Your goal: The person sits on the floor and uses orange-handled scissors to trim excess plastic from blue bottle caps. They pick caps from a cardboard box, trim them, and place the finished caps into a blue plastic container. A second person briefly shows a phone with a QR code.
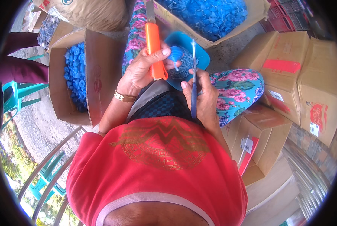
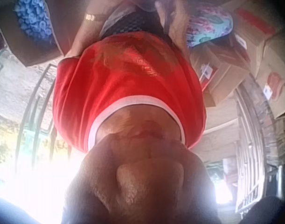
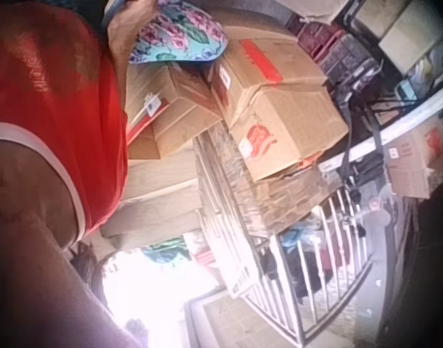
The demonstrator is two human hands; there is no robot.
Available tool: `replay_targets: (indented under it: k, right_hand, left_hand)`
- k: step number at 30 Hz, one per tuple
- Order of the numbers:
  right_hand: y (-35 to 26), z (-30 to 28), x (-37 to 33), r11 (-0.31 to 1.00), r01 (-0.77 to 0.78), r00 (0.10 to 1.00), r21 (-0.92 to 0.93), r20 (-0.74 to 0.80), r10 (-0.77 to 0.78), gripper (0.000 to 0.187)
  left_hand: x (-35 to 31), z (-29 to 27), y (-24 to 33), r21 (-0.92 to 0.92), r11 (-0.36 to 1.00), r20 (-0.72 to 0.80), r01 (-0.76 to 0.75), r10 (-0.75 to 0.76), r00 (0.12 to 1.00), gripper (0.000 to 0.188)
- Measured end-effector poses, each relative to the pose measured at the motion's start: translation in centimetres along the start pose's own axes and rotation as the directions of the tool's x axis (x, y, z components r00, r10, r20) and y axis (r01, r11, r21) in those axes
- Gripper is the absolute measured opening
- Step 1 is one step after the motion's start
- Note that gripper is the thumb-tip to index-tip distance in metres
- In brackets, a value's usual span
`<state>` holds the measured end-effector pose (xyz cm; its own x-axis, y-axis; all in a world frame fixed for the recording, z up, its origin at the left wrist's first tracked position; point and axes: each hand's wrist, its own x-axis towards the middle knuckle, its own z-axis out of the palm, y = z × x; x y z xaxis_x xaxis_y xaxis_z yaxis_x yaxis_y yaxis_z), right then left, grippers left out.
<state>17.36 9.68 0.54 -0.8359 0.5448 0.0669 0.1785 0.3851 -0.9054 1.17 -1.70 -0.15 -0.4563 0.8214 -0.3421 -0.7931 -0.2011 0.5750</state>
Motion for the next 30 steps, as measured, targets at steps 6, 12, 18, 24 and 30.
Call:
replay_targets:
  k: [6,12,18,24,30]
  right_hand:
    - [0.9,0.1,0.7,1.0,0.02,0.999,0.023,-0.042,-0.019,0.036]
    - [0.5,-0.7,1.0,0.999,-0.004,1.0,0.034,-0.008,0.005,0.04]
    - [-0.1,0.0,-0.1,0.998,-0.064,0.997,0.029,0.055,0.062,0.041]
    - [0.4,-0.1,1.4,0.989,-0.111,0.992,-0.101,0.041,0.116,0.043]
    - [3.0,-2.5,12.4,0.752,-0.02,0.993,-0.658,0.072,0.09,0.053]
  left_hand:
    - [-0.1,0.1,-0.3,-0.012,0.997,-0.013,-0.076,0.076,0.997,0.014]
    - [-0.7,1.0,0.4,-0.016,0.99,0.031,-0.139,0.14,0.99,0.028]
    - [-0.7,0.7,0.6,-0.119,0.986,0.094,-0.12,0.131,0.987,0.032]
    - [-0.7,0.6,0.3,-0.06,0.994,0.032,-0.094,0.096,0.995,0.027]
    - [-0.6,-0.8,-0.7,0.023,0.992,-0.004,-0.122,0.122,0.993,0.025]
